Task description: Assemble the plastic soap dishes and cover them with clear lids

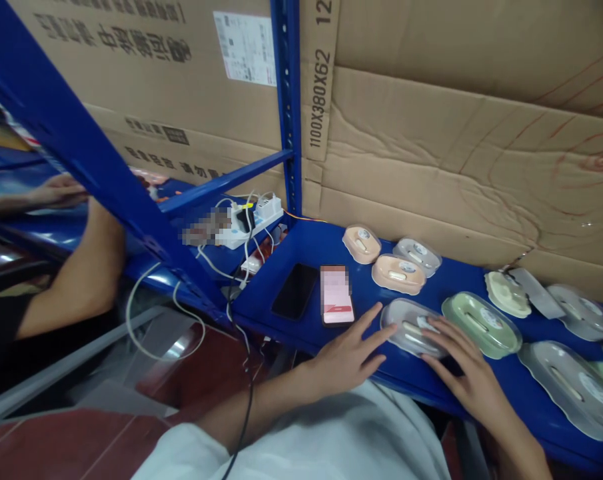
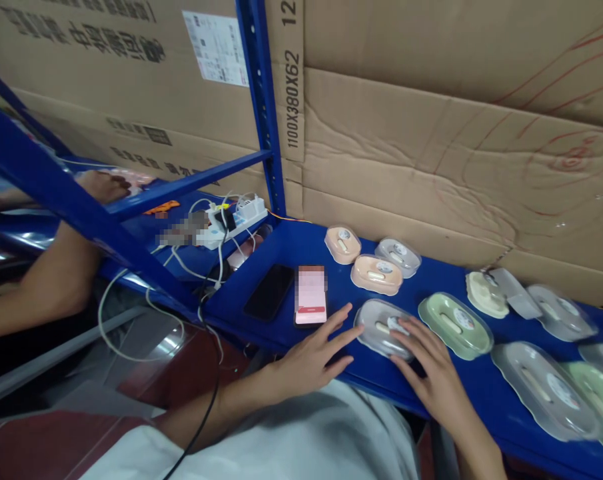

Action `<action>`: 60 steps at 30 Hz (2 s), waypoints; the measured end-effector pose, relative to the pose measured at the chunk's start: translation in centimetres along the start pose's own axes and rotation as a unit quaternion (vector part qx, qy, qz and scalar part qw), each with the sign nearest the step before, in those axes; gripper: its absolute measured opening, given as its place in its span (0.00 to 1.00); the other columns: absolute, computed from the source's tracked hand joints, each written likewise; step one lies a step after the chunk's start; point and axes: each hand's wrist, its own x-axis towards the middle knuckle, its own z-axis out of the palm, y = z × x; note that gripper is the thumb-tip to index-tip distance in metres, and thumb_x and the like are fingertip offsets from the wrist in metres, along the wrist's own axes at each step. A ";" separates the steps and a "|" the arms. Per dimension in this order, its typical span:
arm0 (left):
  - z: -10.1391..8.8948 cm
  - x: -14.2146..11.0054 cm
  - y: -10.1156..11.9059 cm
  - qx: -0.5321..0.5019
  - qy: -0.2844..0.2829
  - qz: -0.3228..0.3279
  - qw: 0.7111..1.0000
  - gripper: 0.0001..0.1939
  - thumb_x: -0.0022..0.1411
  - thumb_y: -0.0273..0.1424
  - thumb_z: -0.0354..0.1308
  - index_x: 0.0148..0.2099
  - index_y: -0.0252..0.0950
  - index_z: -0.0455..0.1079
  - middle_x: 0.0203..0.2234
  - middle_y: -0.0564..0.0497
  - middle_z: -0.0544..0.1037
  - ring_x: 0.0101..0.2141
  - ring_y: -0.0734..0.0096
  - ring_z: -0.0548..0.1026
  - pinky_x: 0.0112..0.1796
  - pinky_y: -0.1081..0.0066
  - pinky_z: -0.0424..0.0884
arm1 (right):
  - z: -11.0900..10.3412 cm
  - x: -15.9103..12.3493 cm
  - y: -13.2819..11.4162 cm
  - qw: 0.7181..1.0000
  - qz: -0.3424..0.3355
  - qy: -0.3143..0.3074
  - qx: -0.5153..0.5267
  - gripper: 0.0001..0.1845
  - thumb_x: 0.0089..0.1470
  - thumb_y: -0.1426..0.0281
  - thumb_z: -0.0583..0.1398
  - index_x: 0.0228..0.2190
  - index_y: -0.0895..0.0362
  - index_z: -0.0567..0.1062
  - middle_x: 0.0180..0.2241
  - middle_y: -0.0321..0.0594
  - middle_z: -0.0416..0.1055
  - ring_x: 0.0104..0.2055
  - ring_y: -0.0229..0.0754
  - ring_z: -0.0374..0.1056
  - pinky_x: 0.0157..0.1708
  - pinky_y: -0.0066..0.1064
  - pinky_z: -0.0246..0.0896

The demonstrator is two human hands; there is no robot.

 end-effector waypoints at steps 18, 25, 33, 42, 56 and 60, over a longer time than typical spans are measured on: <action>0.3 -0.4 -0.6 0.008 -0.008 0.048 0.999 0.20 0.77 0.32 0.55 0.68 0.41 0.70 0.75 0.42 0.59 0.69 0.54 0.69 0.65 0.56 0.74 | 1.3 0.6 -0.9 0.991 0.056 0.073 -0.096 0.22 0.70 0.69 0.57 0.62 0.48 0.75 0.68 0.51 0.66 0.69 0.59 0.65 0.65 0.57 0.66; 0.1 -0.5 -0.6 0.049 -0.038 0.046 0.997 0.19 0.75 0.32 0.57 0.65 0.42 0.73 0.72 0.44 0.65 0.65 0.56 0.75 0.61 0.59 0.78 | -6.6 2.7 3.6 0.968 0.118 0.152 -0.159 0.18 0.71 0.62 0.57 0.55 0.52 0.80 0.57 0.51 0.77 0.60 0.54 0.73 0.60 0.47 0.67; -0.1 -0.6 -0.8 0.061 -0.036 0.058 0.996 0.18 0.76 0.33 0.57 0.65 0.43 0.73 0.71 0.45 0.67 0.63 0.56 0.76 0.60 0.60 0.79 | -12.5 6.7 19.1 0.861 0.410 -0.054 -0.296 0.27 0.65 0.52 0.62 0.36 0.64 0.85 0.31 0.59 0.79 0.32 0.47 0.75 0.36 0.42 0.57; 0.5 -0.4 -0.7 0.103 -0.031 0.074 0.991 0.16 0.77 0.32 0.55 0.63 0.40 0.75 0.69 0.44 0.71 0.60 0.57 0.79 0.57 0.60 0.81 | -7.7 4.4 19.8 0.887 0.368 -0.108 -0.258 0.31 0.59 0.47 0.66 0.29 0.65 0.84 0.24 0.53 0.74 0.33 0.51 0.74 0.38 0.48 0.59; 0.1 -0.6 -0.3 0.077 -0.011 0.075 0.994 0.26 0.75 0.30 0.57 0.72 0.43 0.62 0.72 0.41 0.64 0.63 0.57 0.76 0.59 0.58 0.79 | -13.7 8.4 12.9 0.975 0.200 -0.079 -0.055 0.27 0.69 0.50 0.58 0.39 0.61 0.83 0.38 0.42 0.82 0.38 0.38 0.77 0.39 0.26 0.65; 0.2 -0.9 -0.5 0.045 0.095 0.110 0.988 0.31 0.73 0.32 0.62 0.73 0.43 0.58 0.77 0.36 0.47 0.70 0.49 0.67 0.60 0.54 0.78 | -11.2 6.0 2.4 0.996 -0.048 -0.070 0.011 0.12 0.67 0.58 0.65 0.44 0.52 0.82 0.46 0.41 0.82 0.50 0.44 0.77 0.51 0.35 0.70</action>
